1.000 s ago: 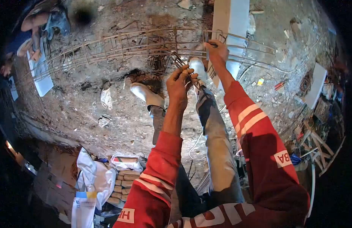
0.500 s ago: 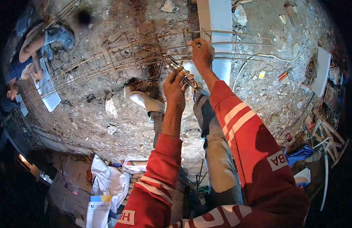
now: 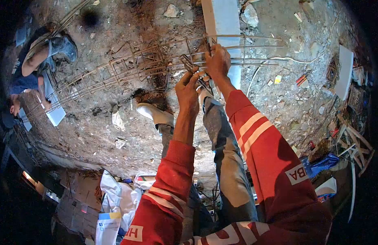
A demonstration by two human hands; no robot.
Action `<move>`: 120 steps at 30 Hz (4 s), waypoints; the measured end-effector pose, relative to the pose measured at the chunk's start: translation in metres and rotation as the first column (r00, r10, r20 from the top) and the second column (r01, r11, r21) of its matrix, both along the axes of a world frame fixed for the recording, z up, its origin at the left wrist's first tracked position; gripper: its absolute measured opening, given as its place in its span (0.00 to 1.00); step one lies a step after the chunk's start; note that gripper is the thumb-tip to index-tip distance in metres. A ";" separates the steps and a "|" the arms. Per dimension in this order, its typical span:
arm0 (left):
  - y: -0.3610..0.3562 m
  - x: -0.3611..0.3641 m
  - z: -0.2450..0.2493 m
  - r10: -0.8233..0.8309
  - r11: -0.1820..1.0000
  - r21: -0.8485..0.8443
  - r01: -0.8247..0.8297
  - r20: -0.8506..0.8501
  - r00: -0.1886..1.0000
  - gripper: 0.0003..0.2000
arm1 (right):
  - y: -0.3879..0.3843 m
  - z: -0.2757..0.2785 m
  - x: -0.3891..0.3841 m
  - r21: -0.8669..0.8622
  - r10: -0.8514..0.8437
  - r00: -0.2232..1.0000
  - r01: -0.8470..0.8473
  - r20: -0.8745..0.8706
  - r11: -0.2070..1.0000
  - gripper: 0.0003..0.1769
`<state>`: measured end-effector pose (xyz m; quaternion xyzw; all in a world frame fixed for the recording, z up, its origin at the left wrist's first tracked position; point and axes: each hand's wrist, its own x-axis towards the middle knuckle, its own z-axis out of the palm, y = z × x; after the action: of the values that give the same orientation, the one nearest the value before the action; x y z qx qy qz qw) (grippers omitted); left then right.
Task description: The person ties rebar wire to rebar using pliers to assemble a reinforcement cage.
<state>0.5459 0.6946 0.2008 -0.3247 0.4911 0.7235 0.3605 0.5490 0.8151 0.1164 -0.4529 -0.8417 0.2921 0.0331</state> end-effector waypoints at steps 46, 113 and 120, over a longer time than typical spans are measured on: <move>-0.012 0.010 -0.026 -0.422 0.830 -0.493 0.261 -0.250 0.871 0.20 | 0.031 0.043 0.018 -0.969 -0.226 0.966 -0.072 -0.127 0.237 0.20; -0.060 0.001 0.039 -0.053 0.979 -0.200 0.035 -0.085 0.995 0.15 | 0.012 0.028 0.013 -0.094 -0.014 0.999 0.017 0.033 0.995 0.10; -0.099 0.076 -0.085 0.327 0.865 0.274 -0.420 0.327 0.887 0.12 | 0.007 0.020 0.011 -0.176 0.030 0.999 -0.032 -0.015 0.984 0.22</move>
<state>0.6218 0.5958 0.1158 -0.4431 0.2333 0.8020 0.3256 0.5598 0.8220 0.1363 -0.4390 -0.8194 0.3686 -0.0063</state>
